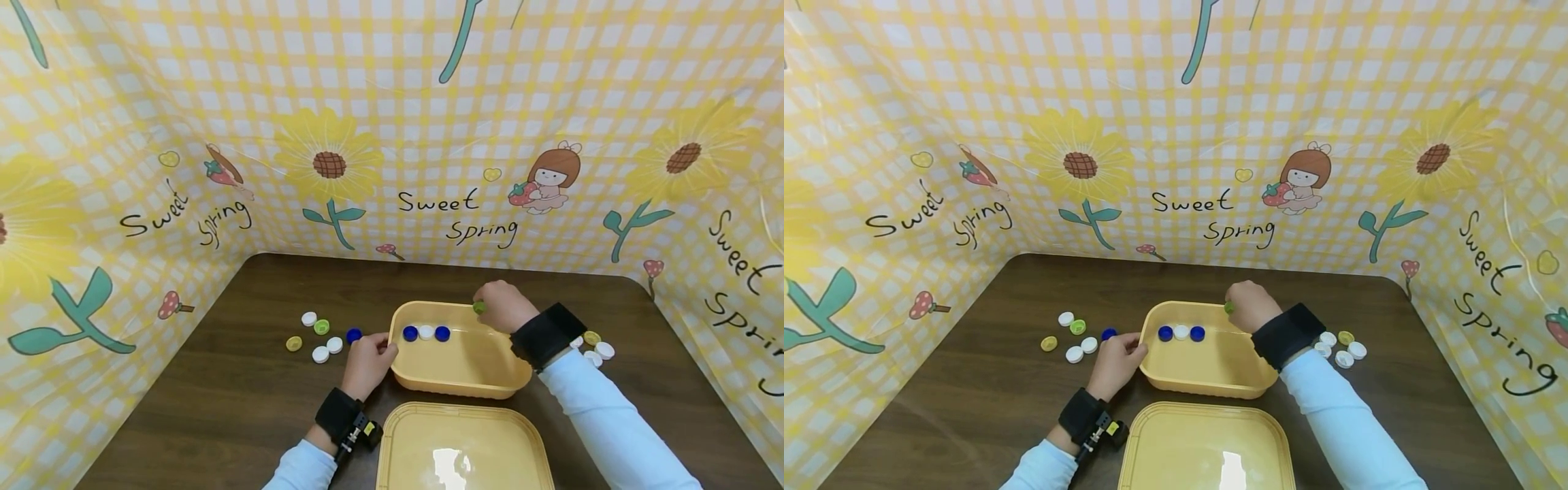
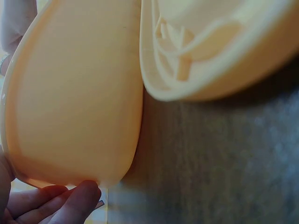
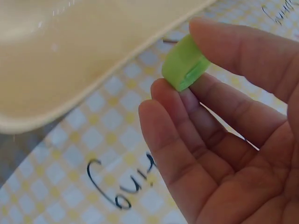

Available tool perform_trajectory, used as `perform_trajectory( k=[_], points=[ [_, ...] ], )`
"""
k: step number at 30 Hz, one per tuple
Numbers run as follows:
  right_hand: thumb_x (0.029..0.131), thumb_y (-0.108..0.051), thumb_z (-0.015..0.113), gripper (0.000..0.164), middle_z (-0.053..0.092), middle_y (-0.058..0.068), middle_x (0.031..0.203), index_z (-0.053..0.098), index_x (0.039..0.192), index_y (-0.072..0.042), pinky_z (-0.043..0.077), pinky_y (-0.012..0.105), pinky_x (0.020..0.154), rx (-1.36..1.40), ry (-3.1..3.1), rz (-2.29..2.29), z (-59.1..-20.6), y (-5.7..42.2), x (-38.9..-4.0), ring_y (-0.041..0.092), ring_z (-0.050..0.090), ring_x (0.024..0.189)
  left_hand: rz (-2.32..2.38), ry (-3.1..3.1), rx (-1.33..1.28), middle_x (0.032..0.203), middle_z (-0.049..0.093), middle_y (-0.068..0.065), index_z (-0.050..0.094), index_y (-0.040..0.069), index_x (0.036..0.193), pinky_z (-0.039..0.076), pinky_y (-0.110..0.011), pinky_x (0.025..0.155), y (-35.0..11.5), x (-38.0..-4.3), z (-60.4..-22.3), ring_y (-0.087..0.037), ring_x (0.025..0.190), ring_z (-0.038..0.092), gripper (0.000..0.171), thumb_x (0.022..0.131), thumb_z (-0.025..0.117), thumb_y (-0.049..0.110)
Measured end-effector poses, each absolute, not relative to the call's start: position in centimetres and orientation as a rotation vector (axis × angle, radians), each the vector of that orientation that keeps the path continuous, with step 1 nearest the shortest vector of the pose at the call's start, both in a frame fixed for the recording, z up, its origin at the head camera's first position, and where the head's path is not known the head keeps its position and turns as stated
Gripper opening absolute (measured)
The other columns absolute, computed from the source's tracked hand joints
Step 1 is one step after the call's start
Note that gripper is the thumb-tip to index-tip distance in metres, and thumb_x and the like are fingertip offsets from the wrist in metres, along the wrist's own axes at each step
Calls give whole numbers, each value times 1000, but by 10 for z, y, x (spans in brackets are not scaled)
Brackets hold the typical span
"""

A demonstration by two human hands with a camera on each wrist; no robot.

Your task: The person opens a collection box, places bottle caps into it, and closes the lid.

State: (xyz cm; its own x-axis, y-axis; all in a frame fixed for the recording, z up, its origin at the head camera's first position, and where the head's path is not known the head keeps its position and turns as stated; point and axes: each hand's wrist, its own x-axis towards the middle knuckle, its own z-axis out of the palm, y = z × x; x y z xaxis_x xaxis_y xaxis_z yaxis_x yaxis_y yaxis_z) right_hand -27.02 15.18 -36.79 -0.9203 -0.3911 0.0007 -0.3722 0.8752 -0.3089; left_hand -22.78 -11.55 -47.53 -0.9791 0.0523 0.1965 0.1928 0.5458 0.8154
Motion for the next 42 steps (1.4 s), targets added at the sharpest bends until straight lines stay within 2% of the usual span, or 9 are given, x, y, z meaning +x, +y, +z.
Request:
perform_trajectory(
  k=[5,8,11,15,18,23,29,36,42],
  points=[
    [77,-2,78,24,67,11,92,72,100,3,48,33,65,-629,2949,-431,-380,135,-275,20,58,74,-1410,-2623,-221,84,71,-6,71,-4,110,54,-25,63,-116,-227,-474,-10,69,64,27,89,61,10],
    [74,-1,80,18,65,7,83,73,90,0,47,31,61,-649,2961,-407,-390,129,-278,18,56,69,-1404,-2622,-227,85,71,-7,71,-4,110,54,-26,63,-116,-228,-474,-10,70,64,27,89,61,9],
    [71,4,78,12,58,2,71,70,76,-3,41,27,55,-676,2963,-393,-400,126,-282,16,48,61,-1405,-2630,-219,84,71,-6,71,-4,110,53,-25,63,-117,-227,-474,-10,69,63,27,89,61,9],
    [68,11,72,25,40,-2,58,56,60,-6,28,25,50,-691,2955,-391,-409,121,-284,14,33,53,-1402,-2626,-221,82,71,-5,71,-3,109,53,-25,62,-117,-227,-472,-10,68,63,26,89,61,9],
    [67,12,69,33,31,-3,56,46,56,-9,24,25,49,-670,2954,-374,-416,119,-287,14,27,52,-1405,-2620,-231,83,71,-6,71,-4,109,53,-25,62,-116,-227,-471,-10,68,63,26,89,61,8],
    [66,10,69,33,37,-3,55,46,55,-11,28,26,48,-644,2965,-339,-428,116,-291,15,34,52,-1410,-2619,-237,82,71,-6,71,-4,109,53,-25,61,-116,-226,-471,-10,68,63,25,89,61,7],
    [65,9,71,33,38,-2,55,46,57,-11,29,27,48,-615,2967,-341,-436,115,-291,15,35,52,-1412,-2612,-237,82,71,-6,71,-5,109,53,-25,61,-116,-225,-472,-10,68,63,25,89,62,7],
    [62,3,78,31,49,2,64,50,67,-9,42,33,57,-636,3003,-281,-438,113,-291,19,46,60,-1437,-2610,-221,83,71,-7,70,-6,110,53,-25,61,-116,-224,-471,-11,69,64,26,89,62,7],
    [64,2,77,28,49,3,64,51,65,-9,41,35,59,-671,3033,-266,-447,115,-294,20,45,61,-1403,-2614,-226,82,71,-6,71,-4,109,53,-25,61,-116,-225,-471,-10,68,63,25,89,62,9]
  ],
)
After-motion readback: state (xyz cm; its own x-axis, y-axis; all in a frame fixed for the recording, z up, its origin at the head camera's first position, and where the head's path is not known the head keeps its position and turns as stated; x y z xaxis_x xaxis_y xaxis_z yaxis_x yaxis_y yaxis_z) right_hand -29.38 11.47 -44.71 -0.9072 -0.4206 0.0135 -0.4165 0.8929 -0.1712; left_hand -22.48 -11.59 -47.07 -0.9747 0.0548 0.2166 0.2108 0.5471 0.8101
